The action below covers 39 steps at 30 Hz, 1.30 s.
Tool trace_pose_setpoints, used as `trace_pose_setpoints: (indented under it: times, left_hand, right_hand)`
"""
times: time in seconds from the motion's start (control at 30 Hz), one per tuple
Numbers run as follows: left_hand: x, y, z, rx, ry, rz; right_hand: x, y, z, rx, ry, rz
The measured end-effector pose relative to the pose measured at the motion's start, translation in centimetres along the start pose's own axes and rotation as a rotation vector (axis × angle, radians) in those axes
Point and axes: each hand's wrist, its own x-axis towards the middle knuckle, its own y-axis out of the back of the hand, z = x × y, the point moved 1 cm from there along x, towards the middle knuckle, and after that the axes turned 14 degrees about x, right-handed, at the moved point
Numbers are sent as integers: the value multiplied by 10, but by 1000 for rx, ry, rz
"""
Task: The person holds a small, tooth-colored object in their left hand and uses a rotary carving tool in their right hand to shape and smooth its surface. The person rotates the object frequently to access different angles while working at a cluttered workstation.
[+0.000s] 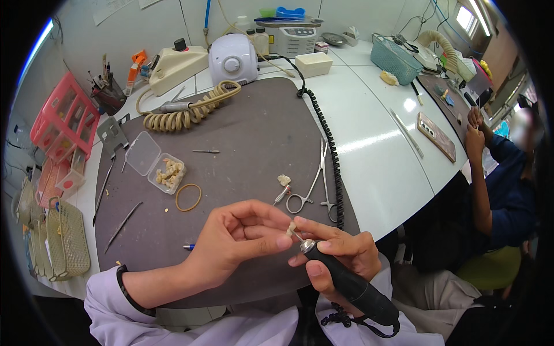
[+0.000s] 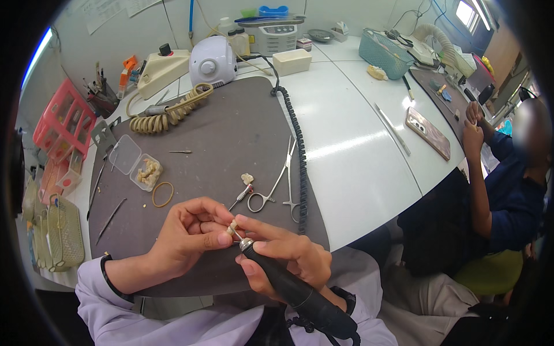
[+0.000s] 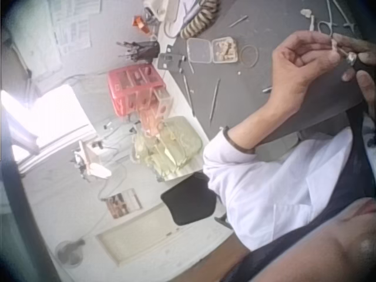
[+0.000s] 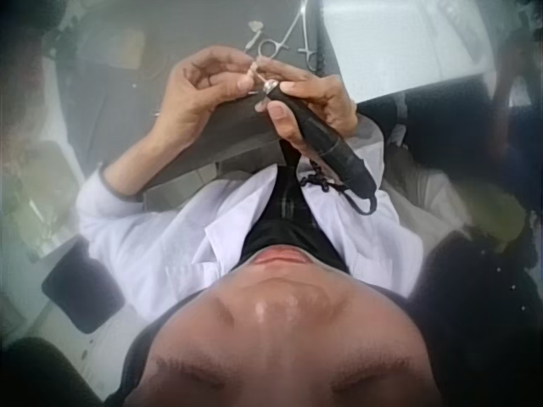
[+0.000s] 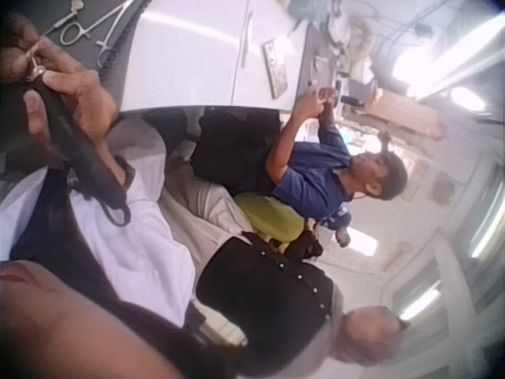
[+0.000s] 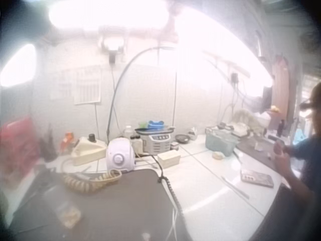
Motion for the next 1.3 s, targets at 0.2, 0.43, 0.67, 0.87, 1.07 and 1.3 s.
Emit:
trace_pose_setpoints:
  times: [0.2,0.43,0.67,0.87,1.07,1.3]
  left_hand:
    - [0,0,0,-1,-1,-4]
    - [0,-4,3,-14,11,24]
    - [0,-4,2,-19,11,29]
    - [0,-3,4,-9,23,30]
    - [1,-4,4,14,28,41]
    - [-3,-3,3,13,3,39]
  right_hand:
    - [1,3,-1,28,-32,-15]
    - [1,2,0,74,-6,-25]
    - [0,0,0,84,3,-19]
    - [0,1,0,107,-6,-22]
    - [2,4,-4,73,-6,-52]
    - [1,0,-3,75,22,-41]
